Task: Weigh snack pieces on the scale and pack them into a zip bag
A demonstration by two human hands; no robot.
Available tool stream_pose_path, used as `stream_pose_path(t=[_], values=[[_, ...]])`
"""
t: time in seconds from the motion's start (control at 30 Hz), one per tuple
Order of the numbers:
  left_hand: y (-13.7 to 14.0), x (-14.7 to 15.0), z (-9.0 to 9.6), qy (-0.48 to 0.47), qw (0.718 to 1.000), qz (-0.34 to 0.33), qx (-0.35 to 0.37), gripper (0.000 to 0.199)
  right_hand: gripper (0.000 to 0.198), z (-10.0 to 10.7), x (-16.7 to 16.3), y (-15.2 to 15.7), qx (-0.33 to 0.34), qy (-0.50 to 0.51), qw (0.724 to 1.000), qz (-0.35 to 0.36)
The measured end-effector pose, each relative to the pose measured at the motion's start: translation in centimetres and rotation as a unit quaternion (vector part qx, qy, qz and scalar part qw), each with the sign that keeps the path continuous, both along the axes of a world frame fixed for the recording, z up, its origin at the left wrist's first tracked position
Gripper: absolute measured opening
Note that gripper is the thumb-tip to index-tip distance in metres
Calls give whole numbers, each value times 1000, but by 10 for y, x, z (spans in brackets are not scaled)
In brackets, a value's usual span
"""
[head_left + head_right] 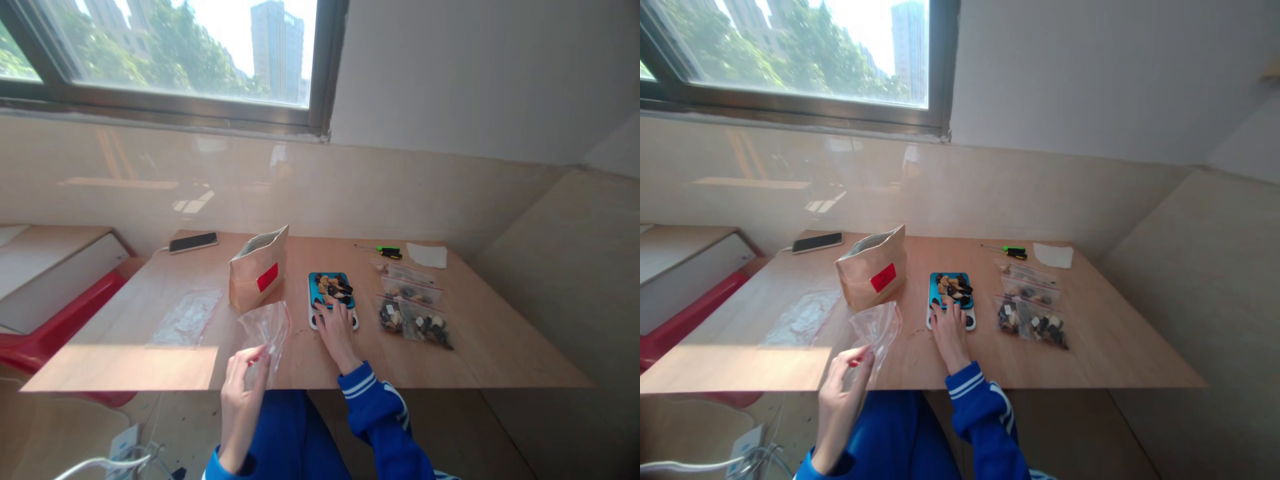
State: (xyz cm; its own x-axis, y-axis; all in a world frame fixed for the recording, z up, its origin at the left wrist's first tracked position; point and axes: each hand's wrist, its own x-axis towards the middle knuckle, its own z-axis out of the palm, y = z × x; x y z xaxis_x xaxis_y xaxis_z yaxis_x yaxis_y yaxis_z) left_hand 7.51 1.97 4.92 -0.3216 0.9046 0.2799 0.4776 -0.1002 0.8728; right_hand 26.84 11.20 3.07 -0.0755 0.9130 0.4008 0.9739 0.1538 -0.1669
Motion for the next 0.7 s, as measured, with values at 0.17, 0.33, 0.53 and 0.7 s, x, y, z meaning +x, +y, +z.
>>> stream_pose_path(t=[0.17,0.33,0.53,0.7], values=[[-7,-4,1,-4,1000,4,-15,33,26,12,-3,-4,-18,69,997,18],[-2,-4,3,24,998,-21,49,24,30,34,-24,-47,-98,343,926,125],[2,4,8,-26,991,-128,41,24,34,32,-54,-74,-215,569,786,107],[-2,10,5,-34,994,-84,54,22,45,28,-50,-64,-266,647,709,88]])
